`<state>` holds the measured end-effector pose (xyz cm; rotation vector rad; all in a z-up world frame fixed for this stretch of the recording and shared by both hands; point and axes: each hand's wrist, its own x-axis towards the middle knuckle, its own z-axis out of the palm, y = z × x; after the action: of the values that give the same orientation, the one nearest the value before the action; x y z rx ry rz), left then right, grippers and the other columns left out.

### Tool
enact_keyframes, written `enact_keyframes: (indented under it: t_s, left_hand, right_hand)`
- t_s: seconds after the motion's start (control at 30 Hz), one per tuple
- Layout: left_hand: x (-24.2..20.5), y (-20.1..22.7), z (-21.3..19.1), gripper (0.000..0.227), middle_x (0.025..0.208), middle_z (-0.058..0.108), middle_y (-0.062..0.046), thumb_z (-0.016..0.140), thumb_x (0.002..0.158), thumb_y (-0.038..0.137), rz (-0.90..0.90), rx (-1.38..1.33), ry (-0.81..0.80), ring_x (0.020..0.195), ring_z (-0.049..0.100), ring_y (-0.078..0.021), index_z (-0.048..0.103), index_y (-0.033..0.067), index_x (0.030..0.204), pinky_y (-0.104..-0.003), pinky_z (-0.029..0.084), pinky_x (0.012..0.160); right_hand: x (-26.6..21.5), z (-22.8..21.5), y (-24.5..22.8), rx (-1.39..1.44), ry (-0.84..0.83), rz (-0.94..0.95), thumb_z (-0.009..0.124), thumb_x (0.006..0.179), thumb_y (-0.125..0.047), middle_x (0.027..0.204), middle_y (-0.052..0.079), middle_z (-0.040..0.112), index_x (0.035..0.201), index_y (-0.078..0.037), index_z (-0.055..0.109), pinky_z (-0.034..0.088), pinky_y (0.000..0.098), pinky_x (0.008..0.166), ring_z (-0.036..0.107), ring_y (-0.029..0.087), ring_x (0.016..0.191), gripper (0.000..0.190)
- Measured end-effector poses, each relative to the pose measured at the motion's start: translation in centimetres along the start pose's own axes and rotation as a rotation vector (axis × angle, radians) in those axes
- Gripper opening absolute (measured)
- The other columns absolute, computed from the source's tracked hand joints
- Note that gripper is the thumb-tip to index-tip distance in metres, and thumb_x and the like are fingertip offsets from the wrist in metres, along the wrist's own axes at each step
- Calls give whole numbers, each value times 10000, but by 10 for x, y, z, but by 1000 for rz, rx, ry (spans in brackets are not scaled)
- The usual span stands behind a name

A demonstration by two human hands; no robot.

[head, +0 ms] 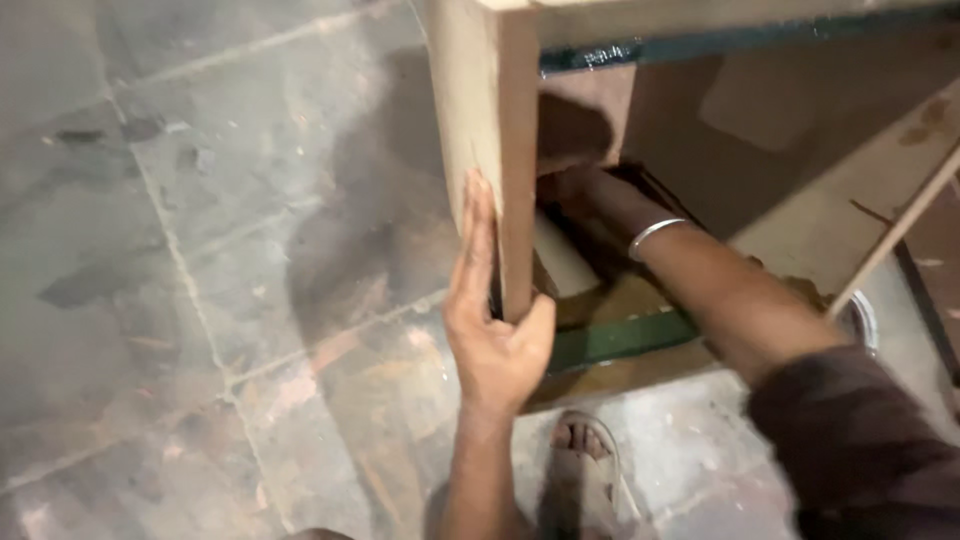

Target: The person paints the inside of a wooden box using a cloth dipped in a metal container of brown paint. They rotate the box to access different sides and apply paint to the interior surfaces.

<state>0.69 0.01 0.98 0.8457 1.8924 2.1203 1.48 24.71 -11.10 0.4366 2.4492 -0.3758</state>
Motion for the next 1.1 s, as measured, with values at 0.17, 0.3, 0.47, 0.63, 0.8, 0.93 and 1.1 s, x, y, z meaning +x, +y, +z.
enact_keyframes:
  t_s: [0.17,0.3,0.47,0.63,0.8,0.93,1.1]
  left_hand:
    - [-3,-3,-1,924,1714,355,-158,549,770,-118,-16,-23,-13,1628,328,-284,353,56,1656,-401,297,1377]
    - [-3,0,0,912,1744,344,-161,540,770,-128,-10,-54,-15,1653,320,-286,344,27,1647,-395,278,1365]
    - [-9,-2,6,915,1755,325,-177,515,773,-139,-29,-106,-1,1656,314,-293,323,9,1656,-400,267,1374]
    - [-2,-2,3,899,1754,314,-186,510,767,-144,-45,-40,9,1644,341,-302,325,-28,1639,-377,346,1308]
    - [1,-9,1,889,1716,298,-183,517,782,-170,-19,-93,-19,1610,322,-266,299,-36,1633,-352,289,1339]
    - [5,-6,2,915,1773,289,-175,495,792,-166,-58,-183,-20,1590,336,-255,284,-15,1670,-369,313,1343]
    - [3,-2,3,873,1741,299,-143,507,820,-168,-30,-150,-32,1625,317,-238,297,13,1647,-355,304,1336]
  right_hand:
    - [-116,11,-2,68,-35,-216,594,859,10,1234,100,717,1222,-162,694,522,399,992,652,293,1163,414]
    - [-144,13,4,144,5,-378,583,766,23,1236,104,734,1227,-173,726,507,450,867,637,350,1154,521]
    - [-21,19,10,-49,-81,-50,636,863,-131,1184,150,731,1162,-166,759,535,422,931,681,313,1078,325]
    - [71,-14,-12,-1,32,-11,701,824,-235,1244,147,704,1195,-181,742,526,432,930,668,328,1092,377]
    - [-31,-18,-58,7,115,-359,765,785,-340,1304,144,677,1228,-196,725,517,442,928,654,344,1106,467]
    - [-120,0,-84,186,2,-296,537,963,-210,1157,142,719,1257,-184,679,551,466,867,689,344,1040,327]
    - [-155,-11,-42,87,-106,-89,496,930,-161,1179,100,702,1202,-233,716,538,471,921,665,336,1091,357]
